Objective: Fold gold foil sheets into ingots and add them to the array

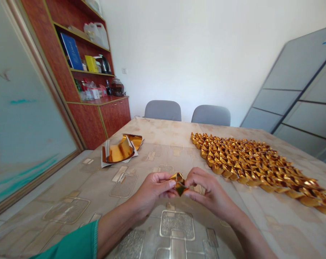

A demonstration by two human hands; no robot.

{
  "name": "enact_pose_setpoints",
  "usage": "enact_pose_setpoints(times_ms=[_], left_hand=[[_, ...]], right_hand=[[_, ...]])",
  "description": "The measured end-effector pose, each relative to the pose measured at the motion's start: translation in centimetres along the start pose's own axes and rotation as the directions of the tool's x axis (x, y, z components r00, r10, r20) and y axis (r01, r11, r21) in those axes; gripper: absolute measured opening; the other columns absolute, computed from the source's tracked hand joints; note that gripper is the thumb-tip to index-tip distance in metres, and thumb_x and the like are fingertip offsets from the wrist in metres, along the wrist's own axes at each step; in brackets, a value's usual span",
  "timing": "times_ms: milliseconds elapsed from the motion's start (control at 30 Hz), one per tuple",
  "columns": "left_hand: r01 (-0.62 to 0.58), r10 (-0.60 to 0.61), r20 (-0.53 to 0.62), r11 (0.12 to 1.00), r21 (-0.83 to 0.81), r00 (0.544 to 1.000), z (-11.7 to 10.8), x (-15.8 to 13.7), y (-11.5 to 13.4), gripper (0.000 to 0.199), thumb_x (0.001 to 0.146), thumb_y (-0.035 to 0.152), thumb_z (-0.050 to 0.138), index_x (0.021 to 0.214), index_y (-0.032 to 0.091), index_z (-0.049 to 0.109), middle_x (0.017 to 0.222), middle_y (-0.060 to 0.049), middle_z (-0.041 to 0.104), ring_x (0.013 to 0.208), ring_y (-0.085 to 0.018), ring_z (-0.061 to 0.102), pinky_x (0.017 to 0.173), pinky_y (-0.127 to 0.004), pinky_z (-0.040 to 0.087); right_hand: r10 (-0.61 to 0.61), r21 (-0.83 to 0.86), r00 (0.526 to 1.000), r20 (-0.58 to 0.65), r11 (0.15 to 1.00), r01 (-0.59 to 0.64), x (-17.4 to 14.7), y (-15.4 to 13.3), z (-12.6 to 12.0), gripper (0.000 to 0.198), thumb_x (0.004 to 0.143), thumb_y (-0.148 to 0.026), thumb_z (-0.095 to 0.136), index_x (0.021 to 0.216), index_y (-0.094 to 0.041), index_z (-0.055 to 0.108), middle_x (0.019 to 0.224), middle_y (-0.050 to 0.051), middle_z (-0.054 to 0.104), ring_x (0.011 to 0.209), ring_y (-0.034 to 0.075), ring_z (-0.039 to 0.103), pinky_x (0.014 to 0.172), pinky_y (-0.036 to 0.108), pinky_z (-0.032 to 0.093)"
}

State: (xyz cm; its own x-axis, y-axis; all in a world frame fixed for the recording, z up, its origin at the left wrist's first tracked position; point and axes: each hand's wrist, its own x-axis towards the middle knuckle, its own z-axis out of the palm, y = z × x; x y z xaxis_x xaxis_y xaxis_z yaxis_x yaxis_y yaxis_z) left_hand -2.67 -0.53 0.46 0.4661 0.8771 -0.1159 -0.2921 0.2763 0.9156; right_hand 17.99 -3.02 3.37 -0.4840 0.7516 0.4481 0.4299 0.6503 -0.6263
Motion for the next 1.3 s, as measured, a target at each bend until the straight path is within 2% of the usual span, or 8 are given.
enact_pose_setpoints(times_ms=[100,233,400,667,833,1000,1300], left_hand=[[0.083,-0.082,0.016,0.993,-0.085,0.997,-0.2,0.0,0.0,0.028,0.066,0.03,0.085,0.081,0.012,0.071,0.073,-0.003,0.071,0.063,-0.01,0.065,0.061,-0.019,0.051],[0.127,-0.123,0.049,0.987,-0.095,0.991,-0.2,-0.2,-0.2,0.029,0.068,0.031,0.084,0.083,0.011,0.07,0.077,-0.007,0.073,0.065,-0.011,0.067,0.062,-0.018,0.053],[0.098,-0.097,0.008,0.99,-0.105,0.995,0.1,-0.5,-0.2,0.029,0.068,0.031,0.084,0.082,0.011,0.069,0.075,-0.006,0.073,0.064,-0.011,0.067,0.062,-0.018,0.053],[0.135,-0.134,0.016,0.985,-0.111,0.991,0.1,-0.5,0.1,0.028,0.07,0.031,0.083,0.083,0.011,0.069,0.079,-0.007,0.073,0.069,-0.012,0.068,0.066,-0.02,0.054],[0.072,-0.074,-0.023,0.994,-0.085,0.997,0.4,-0.7,0.2,0.027,0.07,0.031,0.082,0.081,0.011,0.068,0.076,-0.004,0.071,0.069,-0.012,0.067,0.068,-0.022,0.055],[0.052,-0.056,-0.046,0.994,-0.091,0.997,0.7,-0.6,-0.2,0.029,0.069,0.032,0.082,0.082,0.011,0.067,0.079,-0.005,0.071,0.071,-0.013,0.068,0.067,-0.023,0.055],[0.055,-0.063,-0.056,0.99,-0.133,0.996,0.6,-0.4,-0.8,0.029,0.075,0.036,0.079,0.083,0.013,0.064,0.078,-0.006,0.072,0.073,-0.015,0.071,0.068,-0.023,0.056]], right_hand=[[0.032,0.059,0.999,-0.026,0.998,-0.03,0.1,0.1,0.4,0.01,0.087,-0.025,0.064,0.08,-0.021,0.058,0.078,0.0,0.059,0.074,0.016,0.055,0.066,0.027,0.042],[0.11,0.101,0.994,-0.021,0.989,-0.107,0.2,0.2,0.8,0.01,0.087,-0.025,0.06,0.078,-0.021,0.057,0.075,-0.001,0.059,0.068,0.015,0.054,0.063,0.027,0.043],[0.166,0.16,0.986,-0.026,0.974,-0.16,0.2,0.2,1.1,0.012,0.087,-0.026,0.06,0.076,-0.022,0.057,0.072,-0.001,0.058,0.066,0.015,0.053,0.061,0.027,0.043],[0.209,0.104,0.974,-0.083,0.974,-0.2,0.5,-0.1,1.4,0.015,0.082,-0.022,0.059,0.068,-0.022,0.056,0.065,-0.002,0.056,0.06,0.015,0.051,0.057,0.027,0.042],[0.236,0.153,0.969,-0.066,0.963,-0.224,0.3,0.2,1.7,0.017,0.086,-0.029,0.06,0.071,-0.022,0.056,0.068,-0.001,0.057,0.064,0.016,0.051,0.058,0.027,0.04],[0.249,0.138,0.961,-0.124,0.963,-0.232,0.4,0.3,2.3,0.02,0.086,-0.032,0.059,0.07,-0.023,0.053,0.069,0.0,0.055,0.065,0.017,0.05,0.059,0.028,0.039],[0.343,0.244,0.932,-0.117,0.92,-0.308,0.5,0.7,2.8,0.017,0.083,-0.034,0.061,0.071,-0.023,0.056,0.065,-0.001,0.056,0.059,0.016,0.049,0.053,0.027,0.039]])
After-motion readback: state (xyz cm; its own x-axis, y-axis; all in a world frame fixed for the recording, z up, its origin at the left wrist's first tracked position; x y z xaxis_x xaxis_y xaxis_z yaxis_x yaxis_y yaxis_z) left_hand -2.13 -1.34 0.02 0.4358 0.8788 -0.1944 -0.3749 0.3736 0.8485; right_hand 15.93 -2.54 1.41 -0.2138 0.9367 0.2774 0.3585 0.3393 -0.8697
